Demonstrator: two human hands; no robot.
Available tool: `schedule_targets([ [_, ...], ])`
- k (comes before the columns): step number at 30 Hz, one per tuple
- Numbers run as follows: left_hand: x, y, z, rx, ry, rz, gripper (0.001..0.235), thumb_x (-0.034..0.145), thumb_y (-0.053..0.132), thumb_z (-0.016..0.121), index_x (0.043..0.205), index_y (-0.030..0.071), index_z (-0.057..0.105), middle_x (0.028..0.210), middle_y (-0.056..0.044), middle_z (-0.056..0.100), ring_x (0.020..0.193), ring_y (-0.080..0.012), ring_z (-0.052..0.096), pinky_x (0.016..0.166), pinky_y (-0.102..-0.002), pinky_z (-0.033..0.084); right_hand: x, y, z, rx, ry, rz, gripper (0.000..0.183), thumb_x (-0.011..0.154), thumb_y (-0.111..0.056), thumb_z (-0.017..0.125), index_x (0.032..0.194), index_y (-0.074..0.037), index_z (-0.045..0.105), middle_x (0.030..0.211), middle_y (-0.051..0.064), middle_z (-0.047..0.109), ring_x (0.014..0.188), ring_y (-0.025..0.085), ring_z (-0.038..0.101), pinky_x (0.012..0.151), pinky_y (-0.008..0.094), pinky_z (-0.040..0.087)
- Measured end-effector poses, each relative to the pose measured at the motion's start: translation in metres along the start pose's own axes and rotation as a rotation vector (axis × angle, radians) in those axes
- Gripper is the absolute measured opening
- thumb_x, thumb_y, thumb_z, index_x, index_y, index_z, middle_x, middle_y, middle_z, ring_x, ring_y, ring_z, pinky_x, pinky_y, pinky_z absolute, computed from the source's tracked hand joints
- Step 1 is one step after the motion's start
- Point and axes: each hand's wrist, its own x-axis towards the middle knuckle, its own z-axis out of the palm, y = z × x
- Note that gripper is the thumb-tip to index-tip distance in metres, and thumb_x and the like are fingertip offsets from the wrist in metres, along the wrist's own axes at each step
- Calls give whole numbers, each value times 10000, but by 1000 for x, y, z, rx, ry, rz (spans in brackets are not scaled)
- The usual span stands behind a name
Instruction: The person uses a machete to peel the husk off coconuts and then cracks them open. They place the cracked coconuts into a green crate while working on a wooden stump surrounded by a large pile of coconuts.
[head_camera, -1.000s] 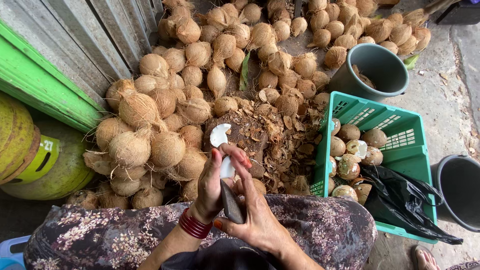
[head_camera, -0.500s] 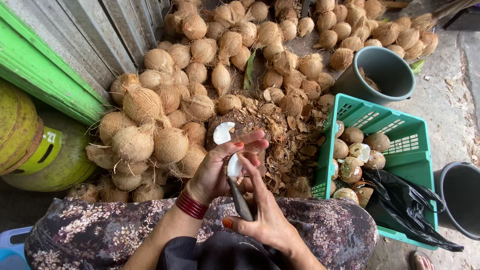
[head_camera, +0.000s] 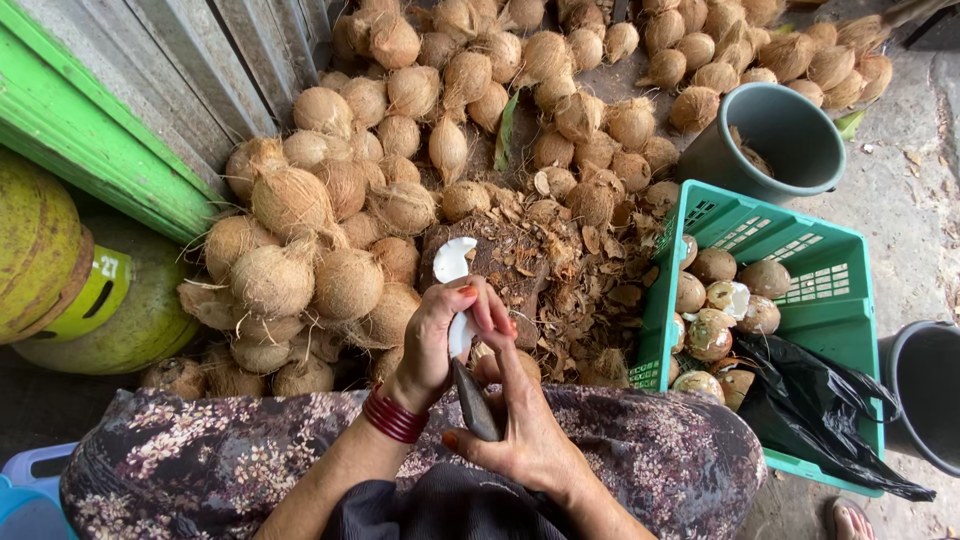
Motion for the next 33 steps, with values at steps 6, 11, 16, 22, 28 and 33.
schedule_targets([
  [6, -5, -1, 3, -336, 53, -204, 311, 983, 278, 420, 758, 82, 509, 824, -139, 635, 842, -279, 674, 902, -449, 586, 2, -2, 6, -41, 54, -47, 1151, 668, -185, 796, 1554, -22, 79, 991, 124, 616, 821, 202, 687, 726, 334, 624],
  [11, -8, -1, 0, 5, 37, 35, 358, 1001, 326, 397, 756, 91, 513, 824, -135, 659, 839, -282, 679, 854, -451, 595, 2, 1, 5, -24, 13, 45, 1157, 631, -187, 762, 1566, -35, 97, 956, 144, 634, 743, 235, 691, 673, 375, 616],
  [16, -5, -4, 3, -392, 31, -284, 304, 981, 284, 428, 767, 80, 499, 838, -142, 647, 877, -320, 686, 884, -471, 568, 2, -2, 7, -148, 117, -85, 1238, 656, -200, 804, 1566, -1, -11, 974, 146, 671, 837, 218, 698, 781, 359, 610],
  [22, -8, -6, 8, -182, 66, -38, 316, 991, 293, 404, 772, 84, 494, 814, -147, 633, 841, -291, 662, 882, -469, 574, 0, -5, 1, 22, 40, -9, 1121, 623, -176, 772, 1554, -39, 162, 984, 166, 635, 786, 235, 711, 707, 381, 645],
  [28, -7, -16, 0, -259, 156, -27, 298, 991, 279, 395, 776, 96, 491, 779, -113, 599, 812, -257, 622, 844, -441, 538, 3, -5, 4, -55, 44, 90, 1125, 627, -217, 757, 1592, -107, 190, 1015, 143, 619, 823, 211, 738, 758, 355, 659],
  [33, -4, -24, -8, -303, 218, -37, 288, 984, 267, 397, 764, 103, 483, 734, -79, 553, 761, -232, 572, 828, -420, 509, 9, -5, 4, -101, 52, 77, 1067, 649, -227, 733, 1588, -79, 247, 1007, 144, 632, 770, 215, 728, 728, 363, 630],
])
